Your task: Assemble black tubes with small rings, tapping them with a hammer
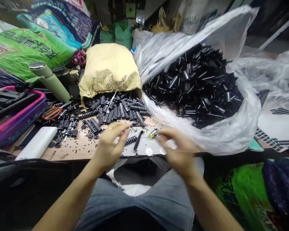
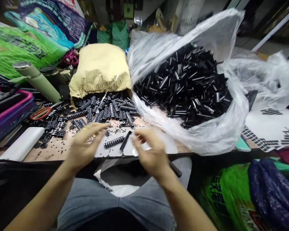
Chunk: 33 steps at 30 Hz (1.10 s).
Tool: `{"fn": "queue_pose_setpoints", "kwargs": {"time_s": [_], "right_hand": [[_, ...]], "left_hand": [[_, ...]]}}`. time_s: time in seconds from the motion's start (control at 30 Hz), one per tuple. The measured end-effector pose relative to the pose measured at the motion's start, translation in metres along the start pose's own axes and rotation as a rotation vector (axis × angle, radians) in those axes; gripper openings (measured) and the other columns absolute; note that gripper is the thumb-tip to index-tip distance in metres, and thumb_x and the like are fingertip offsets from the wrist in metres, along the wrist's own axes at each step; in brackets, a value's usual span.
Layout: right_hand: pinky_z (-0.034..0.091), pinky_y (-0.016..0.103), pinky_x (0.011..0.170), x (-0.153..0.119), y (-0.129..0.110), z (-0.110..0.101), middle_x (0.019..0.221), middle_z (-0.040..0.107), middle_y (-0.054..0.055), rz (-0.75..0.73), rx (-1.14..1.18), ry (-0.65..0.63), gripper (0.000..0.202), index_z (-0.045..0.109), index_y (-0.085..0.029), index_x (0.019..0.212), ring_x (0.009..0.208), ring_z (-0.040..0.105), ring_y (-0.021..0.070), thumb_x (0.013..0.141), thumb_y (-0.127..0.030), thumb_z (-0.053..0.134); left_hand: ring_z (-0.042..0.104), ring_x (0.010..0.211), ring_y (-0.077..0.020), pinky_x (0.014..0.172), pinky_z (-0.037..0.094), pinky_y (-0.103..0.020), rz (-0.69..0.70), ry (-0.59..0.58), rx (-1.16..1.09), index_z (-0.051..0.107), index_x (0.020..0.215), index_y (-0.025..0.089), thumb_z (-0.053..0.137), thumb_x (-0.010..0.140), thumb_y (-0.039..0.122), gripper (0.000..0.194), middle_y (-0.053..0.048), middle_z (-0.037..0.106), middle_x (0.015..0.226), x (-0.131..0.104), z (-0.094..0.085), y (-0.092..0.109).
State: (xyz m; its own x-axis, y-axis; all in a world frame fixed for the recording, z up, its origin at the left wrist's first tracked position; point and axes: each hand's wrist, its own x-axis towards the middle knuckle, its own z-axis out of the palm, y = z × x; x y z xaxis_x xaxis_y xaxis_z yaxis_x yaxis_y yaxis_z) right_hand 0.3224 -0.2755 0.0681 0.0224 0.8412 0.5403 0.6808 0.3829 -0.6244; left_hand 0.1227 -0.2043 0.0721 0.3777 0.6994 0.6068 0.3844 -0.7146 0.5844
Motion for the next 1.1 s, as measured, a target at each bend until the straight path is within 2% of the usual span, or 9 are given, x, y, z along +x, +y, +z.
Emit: {"fn": "queue_pose_setpoints", "kwargs": {"time_s": [0.13, 0.23, 0.33, 0.43, 0.53, 0.6, 0.7, 0.83, 1.1], "right_hand": [[0.049, 0.036, 0.074, -0.017, 0.024, 0.062, 0.092, 0.059, 0.009, 0.027, -0.175, -0.327, 0.022, 0.057, -0.018, 0.096, 0.087, 0.055, 0.0215, 0.074, -0.020, 0.060], [0.049, 0.034, 0.071, -0.029, 0.046, 0.082, 0.081, 0.062, 0.006, 0.055, -0.117, -0.384, 0.012, 0.060, -0.019, 0.085, 0.079, 0.057, 0.0191, 0.078, -0.015, 0.052], [0.049, 0.031, 0.069, -0.031, 0.055, 0.079, 0.079, 0.063, 0.004, 0.200, 0.152, -0.240, 0.009, 0.060, -0.019, 0.081, 0.074, 0.058, 0.0161, 0.079, -0.019, 0.052], [0.050, 0.027, 0.065, -0.033, 0.052, 0.076, 0.075, 0.063, 0.002, 0.403, 0.502, -0.070, 0.011, 0.057, -0.019, 0.074, 0.070, 0.059, 0.0143, 0.072, -0.030, 0.062], [0.050, 0.027, 0.061, -0.037, 0.046, 0.081, 0.069, 0.062, 0.000, 0.509, 0.724, -0.079, 0.020, 0.054, -0.020, 0.069, 0.064, 0.059, 0.0141, 0.067, -0.036, 0.066], [0.050, 0.030, 0.062, -0.037, 0.043, 0.081, 0.070, 0.063, 0.002, 0.501, 0.699, -0.142, 0.020, 0.054, -0.020, 0.070, 0.066, 0.060, 0.0156, 0.069, -0.038, 0.063], [0.046, 0.040, 0.081, -0.027, 0.044, 0.073, 0.103, 0.059, 0.009, 0.310, 0.355, -0.152, 0.037, 0.055, -0.020, 0.097, 0.097, 0.055, 0.0232, 0.065, -0.036, 0.066], [0.025, 0.049, 0.102, -0.001, 0.050, 0.058, 0.136, 0.030, 0.009, 0.044, -0.089, -0.281, 0.091, 0.027, -0.025, 0.132, 0.125, 0.027, 0.0285, 0.053, -0.024, 0.073], [0.028, 0.046, 0.103, -0.005, 0.058, 0.056, 0.137, 0.020, 0.014, 0.092, 0.022, -0.334, 0.109, 0.007, -0.019, 0.136, 0.129, 0.018, 0.0281, 0.052, -0.039, 0.075]], "left_hand": [[0.051, 0.089, -0.0214, 0.077, 0.044, -0.038, -0.082, -0.416, 0.319, 0.054, 0.108, 0.015, 0.046, 0.078, 0.014, 0.030, -0.010, 0.058, 0.092, -0.015, 0.058, -0.046], [0.051, 0.089, -0.0225, 0.077, 0.043, -0.037, -0.119, -0.528, 0.343, 0.052, 0.109, 0.016, 0.046, 0.076, 0.013, 0.034, -0.008, 0.056, 0.089, -0.025, 0.074, -0.064], [0.052, 0.087, -0.0195, 0.077, 0.043, -0.034, -0.290, -0.361, 0.140, 0.051, 0.107, 0.016, 0.045, 0.075, 0.012, 0.033, -0.009, 0.054, 0.095, -0.027, 0.074, -0.064], [0.053, 0.065, -0.0128, 0.057, 0.044, -0.025, -0.641, -0.127, -0.352, 0.052, 0.097, 0.015, 0.045, 0.077, 0.023, 0.022, -0.005, 0.055, 0.082, -0.021, 0.074, -0.052], [0.038, 0.041, -0.0059, 0.037, 0.030, -0.018, -0.895, -0.085, -0.921, 0.051, 0.080, 0.014, 0.051, 0.075, 0.041, 0.027, 0.004, 0.046, 0.055, -0.014, 0.075, -0.037], [0.031, 0.036, -0.0031, 0.035, 0.024, -0.016, -0.960, -0.062, -1.087, 0.049, 0.072, 0.015, 0.061, 0.066, 0.044, 0.032, 0.007, 0.040, 0.048, -0.011, 0.075, -0.031], [0.031, 0.034, -0.0026, 0.034, 0.021, -0.015, -0.996, -0.052, -1.018, 0.048, 0.068, 0.015, 0.071, 0.056, 0.039, 0.036, 0.009, 0.039, 0.044, -0.008, 0.077, -0.029], [0.034, 0.034, -0.0035, 0.034, 0.025, -0.016, -0.905, -0.126, -0.874, 0.053, 0.071, 0.015, 0.072, 0.056, 0.037, 0.033, 0.008, 0.042, 0.044, -0.007, 0.085, -0.034], [0.034, 0.034, -0.0024, 0.031, 0.021, -0.014, -0.939, -0.089, -1.080, 0.052, 0.106, 0.017, 0.055, 0.072, 0.047, 0.046, 0.006, 0.045, 0.057, -0.016, 0.085, -0.037]]}}
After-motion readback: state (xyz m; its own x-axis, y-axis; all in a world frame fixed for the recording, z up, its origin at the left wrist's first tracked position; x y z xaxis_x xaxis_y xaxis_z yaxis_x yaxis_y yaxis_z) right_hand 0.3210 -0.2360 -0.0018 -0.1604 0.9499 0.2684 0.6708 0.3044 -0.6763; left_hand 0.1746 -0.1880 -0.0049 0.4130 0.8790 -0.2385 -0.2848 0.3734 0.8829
